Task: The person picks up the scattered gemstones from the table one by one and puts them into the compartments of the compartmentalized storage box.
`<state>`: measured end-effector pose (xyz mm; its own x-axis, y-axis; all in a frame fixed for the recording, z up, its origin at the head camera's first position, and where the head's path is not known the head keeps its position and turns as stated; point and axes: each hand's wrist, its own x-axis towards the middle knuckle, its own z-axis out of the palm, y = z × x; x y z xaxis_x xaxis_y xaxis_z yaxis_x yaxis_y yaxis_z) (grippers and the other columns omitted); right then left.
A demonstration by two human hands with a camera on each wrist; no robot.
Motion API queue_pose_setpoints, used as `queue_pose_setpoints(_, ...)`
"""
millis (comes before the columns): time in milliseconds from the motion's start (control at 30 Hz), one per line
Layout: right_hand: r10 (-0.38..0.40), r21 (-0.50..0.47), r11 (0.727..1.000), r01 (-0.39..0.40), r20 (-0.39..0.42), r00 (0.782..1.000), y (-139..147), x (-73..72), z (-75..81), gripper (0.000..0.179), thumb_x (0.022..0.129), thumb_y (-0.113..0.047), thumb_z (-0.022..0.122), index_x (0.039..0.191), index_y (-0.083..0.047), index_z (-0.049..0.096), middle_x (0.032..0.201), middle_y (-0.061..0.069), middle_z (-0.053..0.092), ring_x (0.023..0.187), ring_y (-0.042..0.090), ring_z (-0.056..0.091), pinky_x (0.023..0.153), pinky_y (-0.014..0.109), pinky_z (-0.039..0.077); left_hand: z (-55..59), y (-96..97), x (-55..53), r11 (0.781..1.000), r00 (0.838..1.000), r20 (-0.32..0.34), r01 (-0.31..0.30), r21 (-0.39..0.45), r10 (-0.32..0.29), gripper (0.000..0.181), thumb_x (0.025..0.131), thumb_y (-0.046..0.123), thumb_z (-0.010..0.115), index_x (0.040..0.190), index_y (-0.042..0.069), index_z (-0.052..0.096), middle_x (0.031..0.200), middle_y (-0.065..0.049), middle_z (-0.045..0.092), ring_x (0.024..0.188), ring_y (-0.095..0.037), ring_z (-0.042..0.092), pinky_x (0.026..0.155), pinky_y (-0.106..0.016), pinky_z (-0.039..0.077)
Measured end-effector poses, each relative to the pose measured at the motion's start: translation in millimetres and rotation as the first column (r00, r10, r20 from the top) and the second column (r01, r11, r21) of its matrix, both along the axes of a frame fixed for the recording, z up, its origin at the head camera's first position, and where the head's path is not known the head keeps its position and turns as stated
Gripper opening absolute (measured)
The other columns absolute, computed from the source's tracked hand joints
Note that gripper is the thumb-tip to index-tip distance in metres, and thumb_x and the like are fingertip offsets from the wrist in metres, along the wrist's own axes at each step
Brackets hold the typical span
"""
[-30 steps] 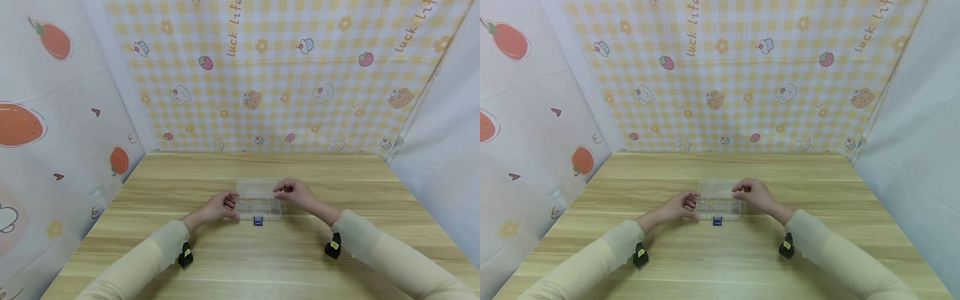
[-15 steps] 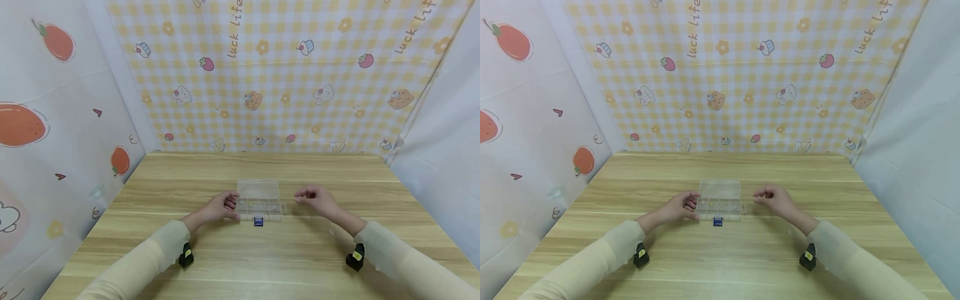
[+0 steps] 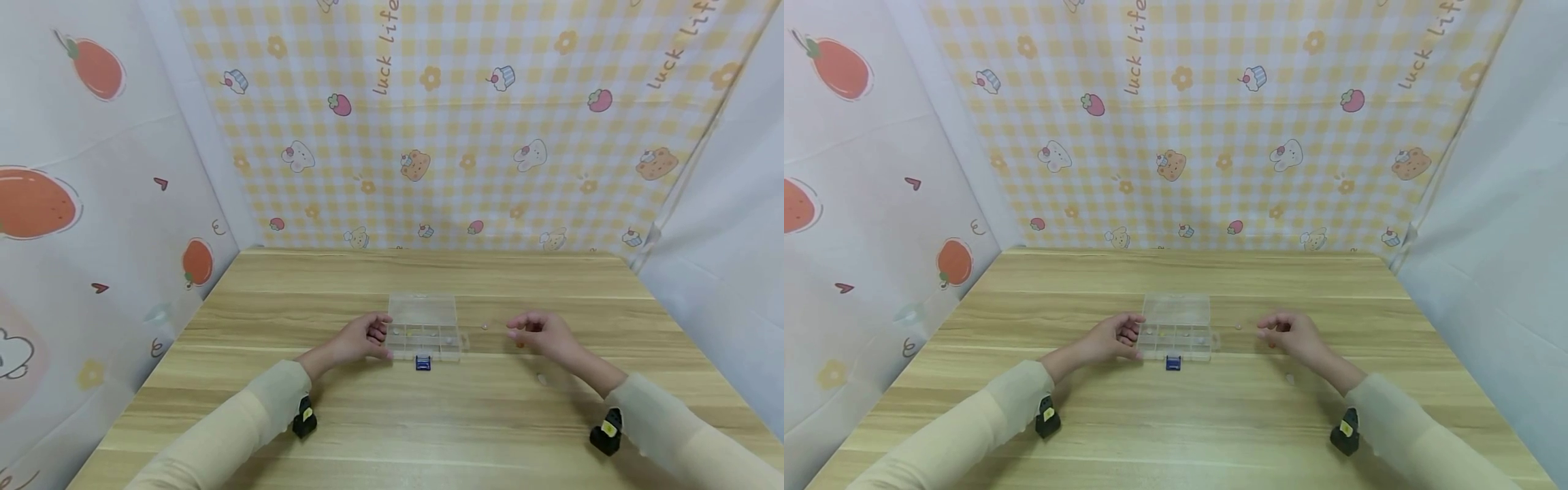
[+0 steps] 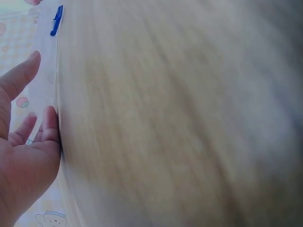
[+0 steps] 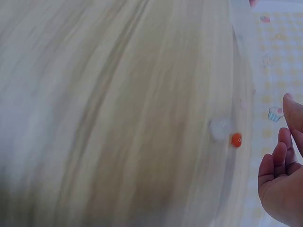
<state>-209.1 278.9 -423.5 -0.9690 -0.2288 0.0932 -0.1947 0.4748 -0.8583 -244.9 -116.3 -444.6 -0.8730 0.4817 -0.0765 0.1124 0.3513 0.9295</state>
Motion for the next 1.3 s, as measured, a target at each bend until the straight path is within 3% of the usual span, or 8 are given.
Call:
queue_pose_setpoints(333,-0.049,0.031,0.998,0.047,0.049,0.998,17,-3.3,-10.3,0.028,0.088,-0.014,0.073,0.105,0.007,0.067,0.084,0.008,0.066,0.066,0.010,0.048,0.054,0.022,0.042,0.6,0.3,0.8,1.000,1.000,-0.006,-0.003,-0.012,0.003,0.071,0.072,0.000,0.084,0.133,-0.004,0.048,0.109,-0.014,0.053,0.096,-0.022,0.053,0.085,-0.032,0.049)
queue_pose_setpoints(1300,0.049,0.088,0.994,-0.059,0.112,0.992,28,-11.0,-22.1,0.031,0.082,-0.011,0.078,0.106,0.004,0.067,0.092,0.009,0.063,0.078,0.018,0.052,0.063,0.025,0.045,-1.7,0.5,-0.4,1.000,1.000,-0.012,-0.007,-0.014,0.007,0.070,0.072,0.000,0.084,0.132,-0.004,0.049,0.108,-0.013,0.054,0.095,-0.022,0.053,0.084,-0.032,0.049)
